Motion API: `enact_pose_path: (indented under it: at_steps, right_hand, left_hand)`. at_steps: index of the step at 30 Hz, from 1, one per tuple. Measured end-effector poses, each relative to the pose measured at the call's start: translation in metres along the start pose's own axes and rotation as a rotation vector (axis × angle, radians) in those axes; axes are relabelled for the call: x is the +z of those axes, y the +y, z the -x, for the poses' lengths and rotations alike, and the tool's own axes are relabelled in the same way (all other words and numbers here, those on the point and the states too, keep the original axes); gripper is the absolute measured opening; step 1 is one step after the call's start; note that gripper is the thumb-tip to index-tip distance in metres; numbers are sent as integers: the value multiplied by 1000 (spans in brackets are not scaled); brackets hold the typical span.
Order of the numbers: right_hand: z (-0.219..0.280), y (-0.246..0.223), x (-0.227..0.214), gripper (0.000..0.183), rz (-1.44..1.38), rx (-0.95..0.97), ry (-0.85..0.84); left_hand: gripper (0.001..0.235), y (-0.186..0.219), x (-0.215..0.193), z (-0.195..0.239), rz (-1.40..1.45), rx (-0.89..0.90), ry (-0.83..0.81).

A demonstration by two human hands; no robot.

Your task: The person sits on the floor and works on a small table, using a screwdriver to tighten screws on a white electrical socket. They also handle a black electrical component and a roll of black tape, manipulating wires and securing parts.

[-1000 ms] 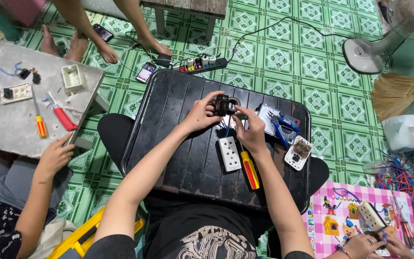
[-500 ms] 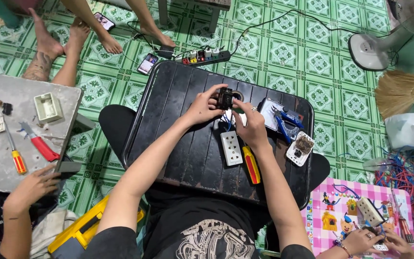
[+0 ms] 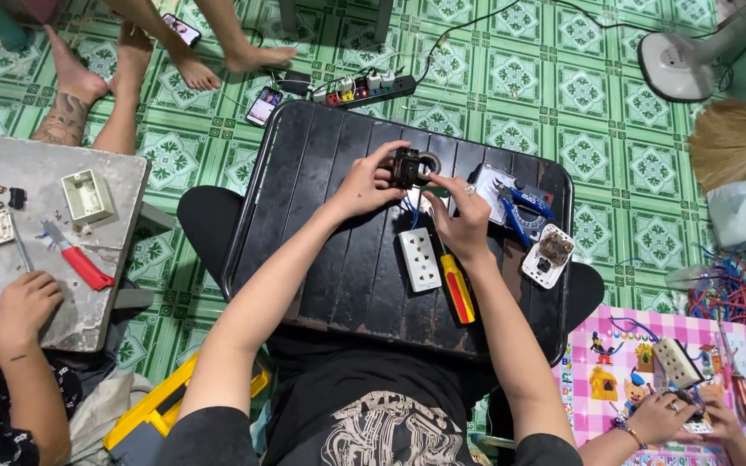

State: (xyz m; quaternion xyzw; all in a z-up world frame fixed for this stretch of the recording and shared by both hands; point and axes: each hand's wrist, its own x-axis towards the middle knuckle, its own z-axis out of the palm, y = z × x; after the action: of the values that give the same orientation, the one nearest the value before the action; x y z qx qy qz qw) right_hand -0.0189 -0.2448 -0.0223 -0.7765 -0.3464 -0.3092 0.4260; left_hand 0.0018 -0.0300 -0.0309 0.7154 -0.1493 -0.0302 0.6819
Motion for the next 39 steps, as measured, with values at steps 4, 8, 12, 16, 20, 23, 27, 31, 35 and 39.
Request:
enact_pose_path:
  at_steps: [4,8,12,16,20,23,27,31,35,39]
  right_hand:
    - [-3,-3,-3,32,-7,-21,-14]
    - [-5,-13,-6,37,17,-43,-51]
    - [-16,-22,-7,42,28,-95,-87]
    - [-9,-12,-6,47,27,-140,-93]
    - [-3,-6,-9,51,40,-122,-104]
    - [-8,-12,-10,50,39,-116,-98]
    - [-4,-4,-4,45,108,-122,-6]
    - [6,11,0,43,122,-105,38]
    - [13,27,0,39,100,-98,93]
    - [3,12,-2,34,37,-127,89]
  left_hand:
    - [82,-10,0,-3,22,8,6]
    - [86,-25,2,-4,51,-23,-1]
    - [83,-18,1,-5,85,-19,16]
    - [83,10,-1,2,90,-13,22]
    - [86,5,-1,5,87,-42,32]
    - [85,1,-2,5,99,-49,31]
    - [86,2,-3,5,111,-57,28]
    - [86,3,-4,4,111,-58,24]
    - [87,-3,-2,5,106,-52,28]
    - [86,-1,-3,4,102,-47,22]
